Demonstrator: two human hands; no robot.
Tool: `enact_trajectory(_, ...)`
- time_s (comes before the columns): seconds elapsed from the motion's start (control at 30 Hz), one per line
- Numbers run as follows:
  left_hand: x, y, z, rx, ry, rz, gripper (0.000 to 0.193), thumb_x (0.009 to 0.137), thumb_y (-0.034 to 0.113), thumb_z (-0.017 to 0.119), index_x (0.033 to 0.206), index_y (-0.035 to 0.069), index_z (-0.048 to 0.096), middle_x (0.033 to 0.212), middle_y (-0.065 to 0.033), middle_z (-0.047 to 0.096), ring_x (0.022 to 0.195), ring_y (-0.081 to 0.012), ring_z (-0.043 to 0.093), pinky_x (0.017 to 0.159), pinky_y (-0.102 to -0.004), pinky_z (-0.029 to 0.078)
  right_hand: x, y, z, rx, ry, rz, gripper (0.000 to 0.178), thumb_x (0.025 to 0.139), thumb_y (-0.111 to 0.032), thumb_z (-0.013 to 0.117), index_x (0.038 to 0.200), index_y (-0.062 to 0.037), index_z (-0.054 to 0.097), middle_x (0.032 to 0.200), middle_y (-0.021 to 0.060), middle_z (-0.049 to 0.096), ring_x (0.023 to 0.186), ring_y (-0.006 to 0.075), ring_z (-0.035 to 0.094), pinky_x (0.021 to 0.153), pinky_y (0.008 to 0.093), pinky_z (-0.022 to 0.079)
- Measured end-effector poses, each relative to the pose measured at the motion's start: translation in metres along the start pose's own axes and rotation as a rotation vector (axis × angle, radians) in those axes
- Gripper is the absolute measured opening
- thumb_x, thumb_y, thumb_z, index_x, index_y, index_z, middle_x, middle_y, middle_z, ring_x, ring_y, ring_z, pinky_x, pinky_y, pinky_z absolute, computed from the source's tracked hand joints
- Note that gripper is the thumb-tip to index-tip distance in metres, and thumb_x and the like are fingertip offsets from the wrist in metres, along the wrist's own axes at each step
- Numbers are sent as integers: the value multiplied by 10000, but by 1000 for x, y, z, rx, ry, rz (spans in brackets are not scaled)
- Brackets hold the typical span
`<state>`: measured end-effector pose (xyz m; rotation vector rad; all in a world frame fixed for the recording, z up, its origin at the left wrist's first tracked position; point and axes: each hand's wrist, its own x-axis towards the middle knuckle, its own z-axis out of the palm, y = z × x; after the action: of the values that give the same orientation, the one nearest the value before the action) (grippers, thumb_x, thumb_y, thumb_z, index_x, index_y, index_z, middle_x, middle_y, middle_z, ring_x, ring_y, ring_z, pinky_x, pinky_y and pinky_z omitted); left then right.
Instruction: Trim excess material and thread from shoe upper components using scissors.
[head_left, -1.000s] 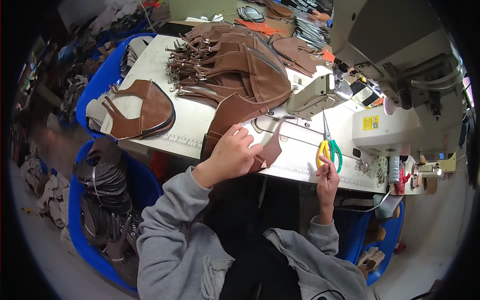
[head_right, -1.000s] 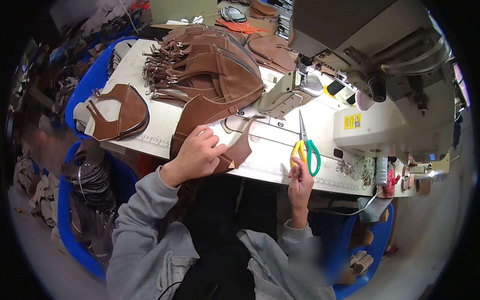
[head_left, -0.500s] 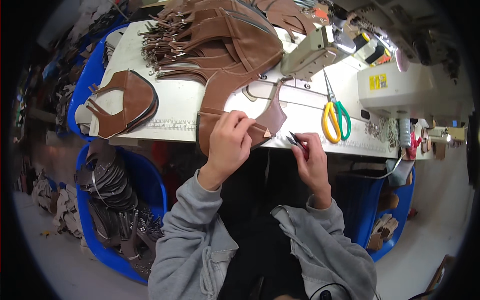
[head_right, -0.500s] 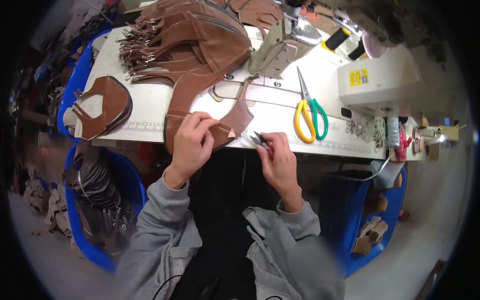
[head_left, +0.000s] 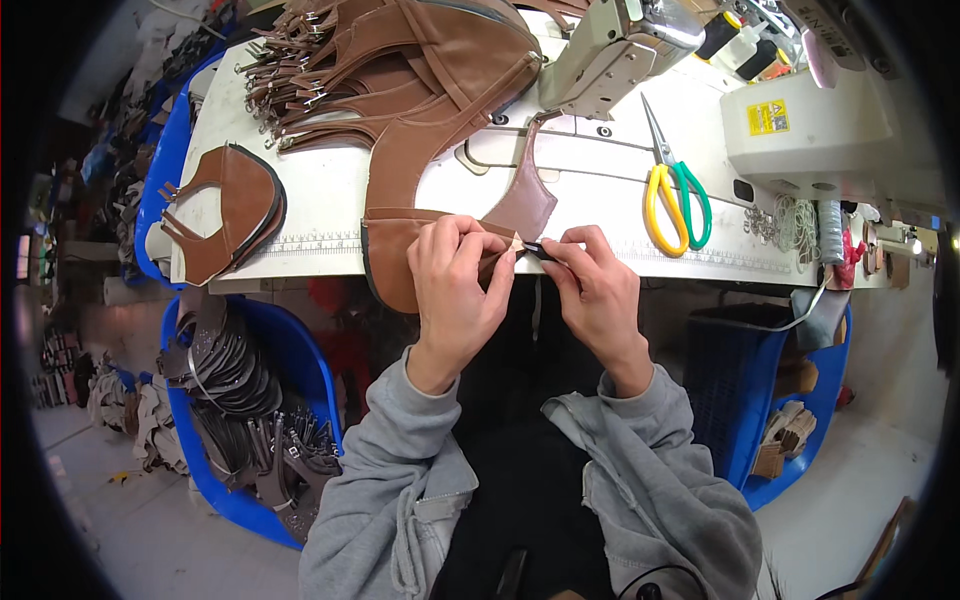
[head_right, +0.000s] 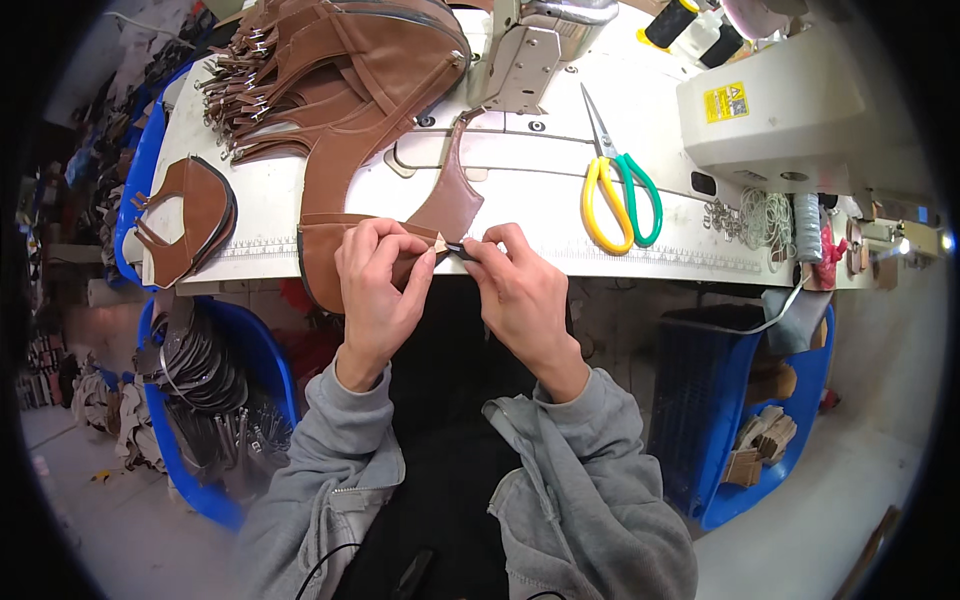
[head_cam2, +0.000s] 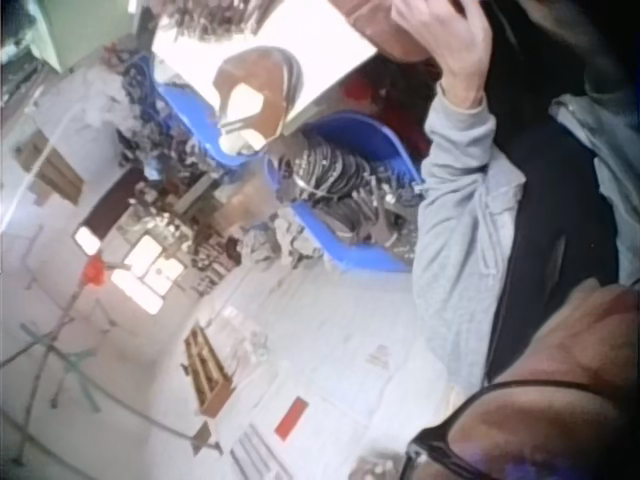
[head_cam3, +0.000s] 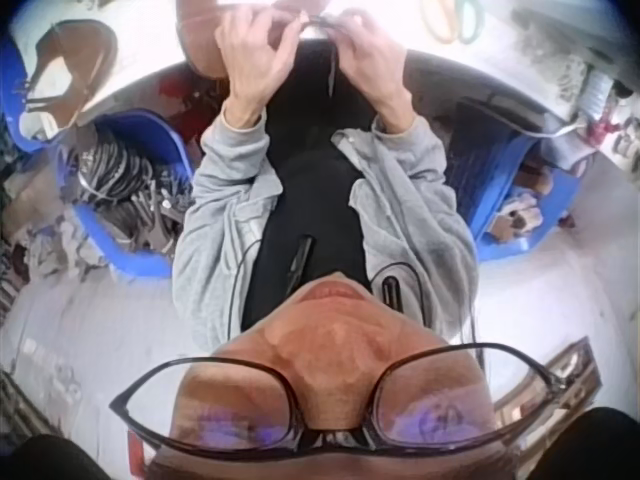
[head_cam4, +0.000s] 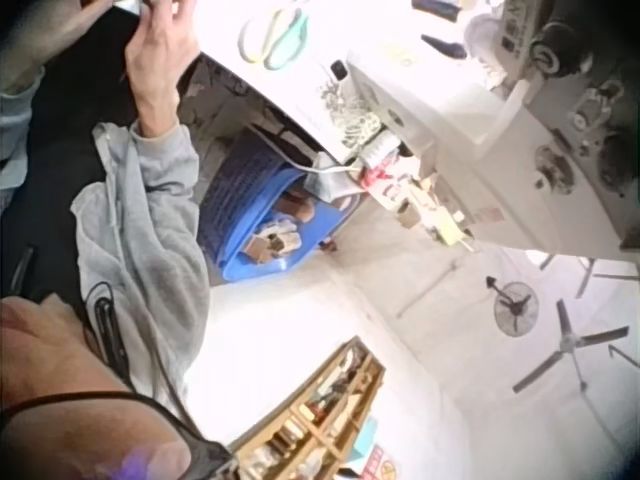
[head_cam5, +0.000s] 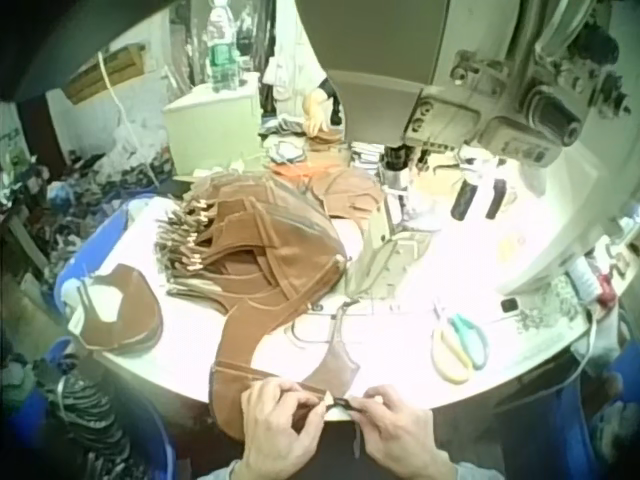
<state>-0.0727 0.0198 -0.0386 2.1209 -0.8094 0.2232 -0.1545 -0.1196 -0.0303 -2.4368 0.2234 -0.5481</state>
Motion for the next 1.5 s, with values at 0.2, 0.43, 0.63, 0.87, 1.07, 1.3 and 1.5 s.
enact_trajectory(0.2, 0, 2, 2, 22, -48, -7, 135, 709, 112, 659, 795, 56, 571, 889, -62, 491, 878, -240, 456, 766, -369, 319, 3, 4, -1, -34, 1, 1, 170, 724, -36, 638, 888, -59, 604, 850, 36, 538, 613, 211, 575, 527, 308, 438)
enact_trajectory(0.43, -1, 7, 2, 24, -71, -46, 141, 712, 114, 657, 797, 47, 567, 901, -69, 492, 884, -236, 454, 777, -364, 316, 4, 9, -4, -6, -40, -20, 179, 718, -32, 640, 891, -60, 606, 845, 32, 537, 617, 206, 579, 520, 304, 435)
enact_trajectory(0.63, -2, 15, 9, 90, -22, -64, 154, 716, 132, 661, 801, 45, 568, 901, -72, 483, 891, -239, 445, 802, -379, 302, 3, 8, -5, -1, -58, -25, 182, 722, -42, 638, 901, -61, 608, 847, 34, 540, 627, 207, 585, 518, 303, 441)
enact_trajectory(0.87, -4, 15, 16, 123, 13, -92, 133, 739, 153, 659, 773, 57, 574, 889, -65, 479, 901, -236, 434, 836, -397, 269, 3, 10, -4, 23, -54, -47, 186, 721, -42, 636, 904, -56, 607, 843, 39, 545, 629, 198, 588, 517, 300, 445)
enact_trajectory(1.07, -3, 16, 18, 129, 10, -106, 101, 752, 145, 644, 751, 69, 578, 876, -55, 482, 896, -227, 433, 834, -391, 259, 4, 9, -3, 22, -63, -39, 185, 721, -45, 632, 903, -50, 601, 838, 39, 541, 635, 197, 586, 524, 300, 447)
enact_trajectory(1.3, -2, 14, 18, 94, -4, -90, 71, 754, 117, 625, 744, 70, 572, 836, -36, 491, 851, -203, 452, 801, -370, 254, 9, 9, -8, 30, -106, -18, 147, 734, -58, 620, 877, -44, 586, 830, 45, 520, 656, 220, 580, 536, 322, 444)
enact_trajectory(1.5, -1, 10, 17, 25, -23, -83, 71, 743, 91, 626, 742, 60, 562, 830, -36, 495, 833, -201, 462, 778, -351, 271, 17, 13, -12, 49, -192, -37, 113, 738, -62, 615, 839, -43, 568, 819, 52, 505, 661, 247, 576, 535, 353, 433)
